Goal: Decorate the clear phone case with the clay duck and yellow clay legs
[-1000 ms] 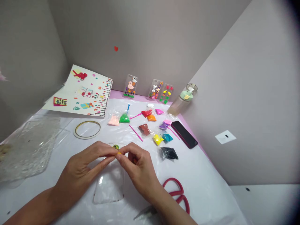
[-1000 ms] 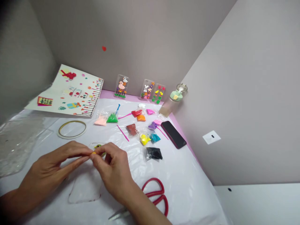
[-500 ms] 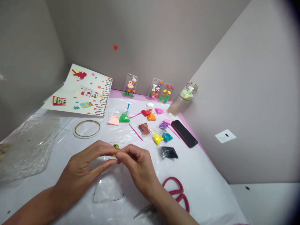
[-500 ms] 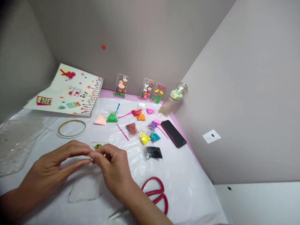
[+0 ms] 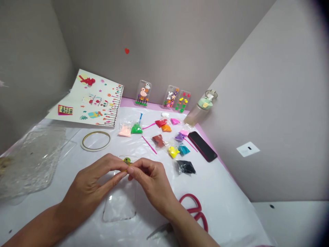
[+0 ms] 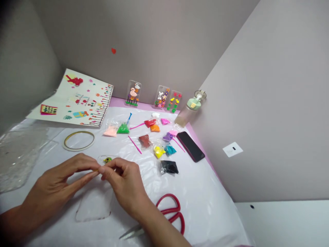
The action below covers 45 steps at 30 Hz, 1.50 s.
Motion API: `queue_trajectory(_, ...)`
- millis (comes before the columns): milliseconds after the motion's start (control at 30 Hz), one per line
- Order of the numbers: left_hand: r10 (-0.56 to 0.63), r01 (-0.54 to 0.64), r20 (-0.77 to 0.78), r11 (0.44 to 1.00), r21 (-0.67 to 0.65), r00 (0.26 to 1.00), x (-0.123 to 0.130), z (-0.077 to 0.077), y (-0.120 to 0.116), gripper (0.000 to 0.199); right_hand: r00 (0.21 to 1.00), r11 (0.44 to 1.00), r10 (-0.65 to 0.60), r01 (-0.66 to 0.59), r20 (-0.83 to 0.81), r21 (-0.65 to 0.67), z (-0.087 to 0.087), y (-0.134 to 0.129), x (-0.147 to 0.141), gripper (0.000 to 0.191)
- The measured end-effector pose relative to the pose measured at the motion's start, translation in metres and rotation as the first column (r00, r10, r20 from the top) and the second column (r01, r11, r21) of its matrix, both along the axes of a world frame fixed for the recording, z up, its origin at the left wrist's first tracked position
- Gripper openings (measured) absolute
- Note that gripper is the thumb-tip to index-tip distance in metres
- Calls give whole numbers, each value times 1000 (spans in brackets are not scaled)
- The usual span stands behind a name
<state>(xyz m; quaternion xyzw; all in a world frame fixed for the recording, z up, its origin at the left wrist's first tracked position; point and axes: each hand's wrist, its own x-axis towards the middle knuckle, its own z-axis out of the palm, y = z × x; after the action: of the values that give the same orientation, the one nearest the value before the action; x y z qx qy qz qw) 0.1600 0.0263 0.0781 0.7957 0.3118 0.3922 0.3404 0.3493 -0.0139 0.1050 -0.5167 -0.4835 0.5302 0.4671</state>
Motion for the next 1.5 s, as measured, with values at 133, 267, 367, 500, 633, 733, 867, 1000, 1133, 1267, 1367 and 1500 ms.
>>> queue_trajectory(133, 46, -46, 10, 999, -24, 999, 2, 1, 0, 14, 999, 1000, -27, 27, 29, 5, -1, 0, 0, 31)
queue_trajectory(267, 55, -55, 22, 998, -34, 998, 3, -1, 2, 15, 1000, 1000, -20, 20, 11, -9, 0, 0, 0, 28)
queue_trajectory(367, 13, -12, 7, 1000, -29, 1000, 1, -2, 3, 14, 1000, 1000, -7, 8, -23, 14, 1, 1, 0, 29)
queue_trajectory(500, 92, -88, 50, 993, -75, 995, 1, -1, 1, 17, 999, 999, -42, 42, -17, 0, 0, 2, 0, 27)
queue_trajectory(633, 73, -68, 61, 995, -75, 995, 3, 2, -1, 11, 999, 999, -38, 38, -31, -8, -1, 2, 0, 27)
queue_trajectory(733, 115, -108, 55, 987, -117, 992, 3, 3, -2, 7, 999, 1000, -24, 24, -39, -5, 0, 2, 1, 25)
queue_trajectory(867, 229, -221, 51, 968, -119, 972, 2, 2, 0, 10, 997, 999, -33, 33, -73, -7, 0, 3, 2, 22)
queue_trajectory(1000, 147, -146, 59, 989, -32, 987, 2, 3, 0, 2, 997, 1000, -26, 26, -77, -5, 0, 4, 2, 21)
queue_trajectory(1133, 123, -124, 63, 992, 9, 990, 2, 4, -2, 12, 998, 1000, -22, 21, -59, -7, 0, 4, 1, 25)
queue_trajectory(1267, 91, -93, 38, 995, 47, 995, 1, 1, -3, 22, 998, 1000, -20, 20, -54, -3, 1, 3, 1, 27)
queue_trajectory(1367, 72, -73, 20, 993, 88, 997, 0, -2, -2, 26, 998, 1000, -11, 11, -54, -1, 0, 3, 1, 27)
queue_trajectory(1500, 57, -57, 3, 990, 130, 998, 1, -2, -1, 20, 996, 1000, -17, 16, -88, -12, -2, 3, 1, 26)
